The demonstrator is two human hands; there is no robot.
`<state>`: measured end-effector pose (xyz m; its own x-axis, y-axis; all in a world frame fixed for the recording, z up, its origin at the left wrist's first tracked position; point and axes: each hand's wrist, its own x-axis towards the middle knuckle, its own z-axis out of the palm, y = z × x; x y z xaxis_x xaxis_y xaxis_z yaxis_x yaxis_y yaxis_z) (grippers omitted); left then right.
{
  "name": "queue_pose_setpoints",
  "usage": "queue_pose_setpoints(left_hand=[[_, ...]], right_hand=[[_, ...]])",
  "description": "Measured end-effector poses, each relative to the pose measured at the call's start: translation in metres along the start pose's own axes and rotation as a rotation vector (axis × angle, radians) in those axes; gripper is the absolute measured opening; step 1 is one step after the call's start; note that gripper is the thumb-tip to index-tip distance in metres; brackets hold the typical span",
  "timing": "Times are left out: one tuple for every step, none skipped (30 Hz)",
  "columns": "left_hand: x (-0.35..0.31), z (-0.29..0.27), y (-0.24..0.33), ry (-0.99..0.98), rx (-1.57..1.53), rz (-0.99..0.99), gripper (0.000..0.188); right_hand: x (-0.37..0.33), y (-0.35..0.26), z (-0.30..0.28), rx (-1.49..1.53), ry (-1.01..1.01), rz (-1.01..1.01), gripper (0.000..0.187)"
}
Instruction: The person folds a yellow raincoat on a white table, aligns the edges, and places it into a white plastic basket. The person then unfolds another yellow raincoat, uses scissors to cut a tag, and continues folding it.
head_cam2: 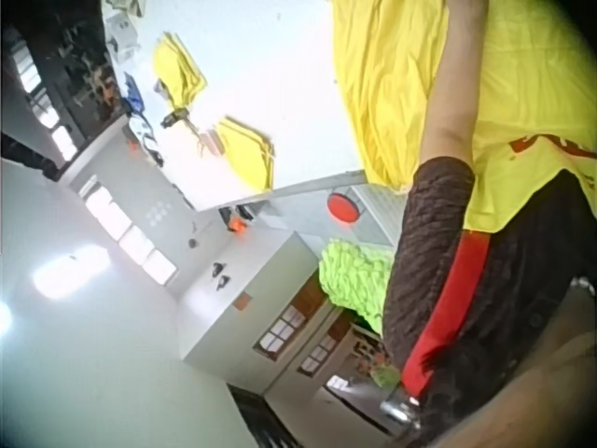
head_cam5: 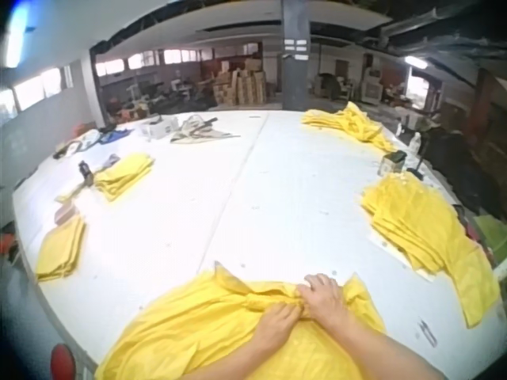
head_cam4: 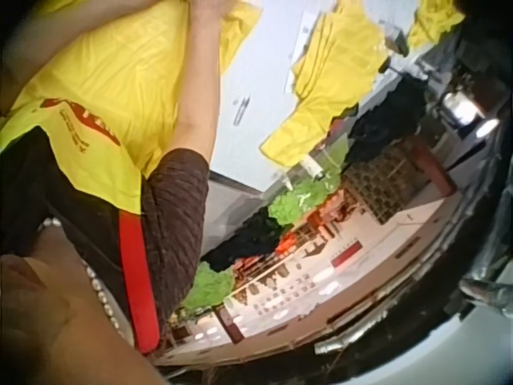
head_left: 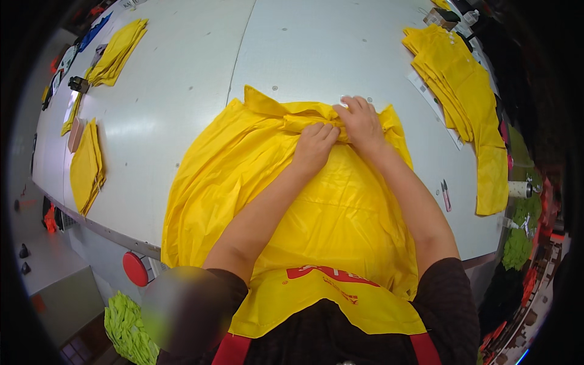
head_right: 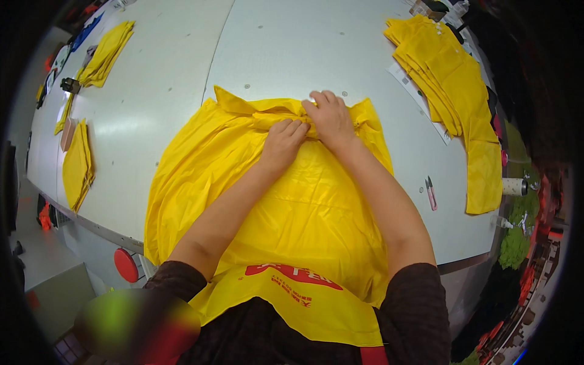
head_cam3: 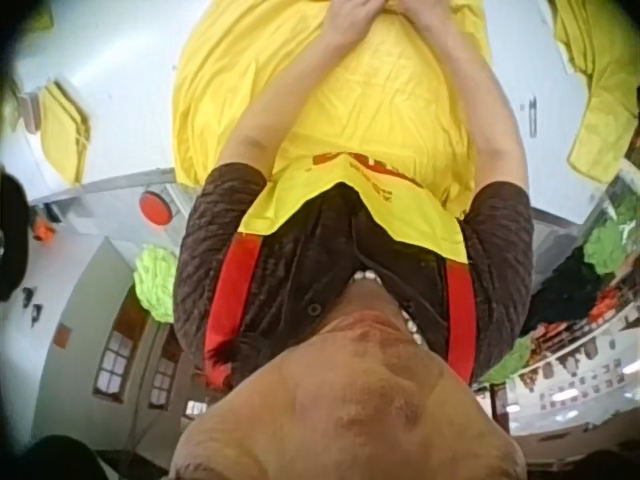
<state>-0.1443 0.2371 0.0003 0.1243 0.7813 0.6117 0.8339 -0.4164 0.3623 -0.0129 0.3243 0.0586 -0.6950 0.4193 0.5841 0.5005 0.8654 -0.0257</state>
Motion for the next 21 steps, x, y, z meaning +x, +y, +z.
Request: queue_pose_setpoints(left_hand=[[0.003, 0.000, -0.002, 0.015, -0.030, 0.011, 0.022], [0.006, -0.001, -0.005, 0.012, -0.052, 0.017, 0.021], [0.008, -0.002, -0.007, 0.009, -0.075, 0.022, 0.020], [0.011, -0.003, -0.010, 0.008, -0.097, 0.028, 0.020], [0.014, -0.003, -0.014, -0.027, -0.121, 0.026, 0.019], [0.018, -0.003, -0.018, -0.063, -0.145, 0.023, 0.018], [0.021, -0.002, -0.023, -0.097, -0.170, 0.020, 0.018], [0.025, 0.000, -0.026, -0.140, -0.186, 0.020, 0.016], [0.031, 0.004, -0.029, -0.183, -0.202, 0.021, 0.014], [0.036, 0.006, -0.031, -0.227, -0.217, 0.013, 0.013], [0.042, 0.007, -0.034, -0.271, -0.203, -0.002, 0.012], [0.048, 0.009, -0.036, -0.315, -0.190, -0.016, 0.011], [0.053, 0.011, -0.038, -0.358, -0.179, -0.030, 0.011], [0.055, 0.014, -0.041, -0.376, -0.174, -0.030, 0.011], [0.057, 0.015, -0.044, -0.395, -0.168, -0.030, 0.011], [0.057, 0.018, -0.045, -0.419, -0.165, -0.026, 0.012], [0.056, 0.020, -0.046, -0.382, -0.189, -0.011, 0.012], [0.053, 0.022, -0.047, -0.346, -0.213, 0.005, 0.012], [0.051, 0.024, -0.049, -0.311, -0.232, 0.020, 0.012], [0.050, 0.024, -0.048, -0.211, -0.252, 0.031, 0.010], [0.049, 0.025, -0.045, -0.110, -0.271, 0.042, 0.009]], right_hand=[[0.004, 0.005, 0.005, -0.006, -0.043, -0.026, 0.018], [0.008, 0.012, 0.010, -0.011, -0.085, -0.052, 0.019], [0.012, 0.019, 0.016, -0.015, -0.128, -0.079, 0.019], [0.014, 0.025, 0.024, 0.022, -0.236, -0.046, 0.019], [0.015, 0.031, 0.033, 0.057, -0.345, -0.015, 0.018], [0.016, 0.037, 0.042, 0.093, -0.453, 0.016, 0.018], [0.016, 0.048, 0.054, 0.177, -0.387, 0.219, 0.018], [0.017, 0.057, 0.062, 0.258, -0.320, 0.420, 0.017], [0.017, 0.064, 0.070, 0.339, -0.249, 0.622, 0.017], [0.021, 0.062, 0.072, 0.329, -0.350, 0.691, 0.019], [0.024, 0.059, 0.072, 0.316, -0.452, 0.760, 0.021], [0.027, 0.056, 0.072, 0.300, -0.554, 0.829, 0.023], [0.029, 0.056, 0.071, 0.362, -0.513, 0.757, 0.024], [0.030, 0.057, 0.071, 0.423, -0.473, 0.684, 0.026], [0.033, 0.058, 0.071, 0.484, -0.433, 0.612, 0.027], [0.038, 0.058, 0.069, 0.536, -0.501, 0.565, 0.028], [0.046, 0.060, 0.068, 0.587, -0.569, 0.517, 0.029], [0.055, 0.059, 0.067, 0.638, -0.636, 0.468, 0.029], [0.065, 0.056, 0.066, 0.669, -0.684, 0.478, 0.028], [0.077, 0.050, 0.063, 0.695, -0.724, 0.490, 0.027], [0.086, 0.044, 0.063, 0.721, -0.765, 0.502, 0.026]])
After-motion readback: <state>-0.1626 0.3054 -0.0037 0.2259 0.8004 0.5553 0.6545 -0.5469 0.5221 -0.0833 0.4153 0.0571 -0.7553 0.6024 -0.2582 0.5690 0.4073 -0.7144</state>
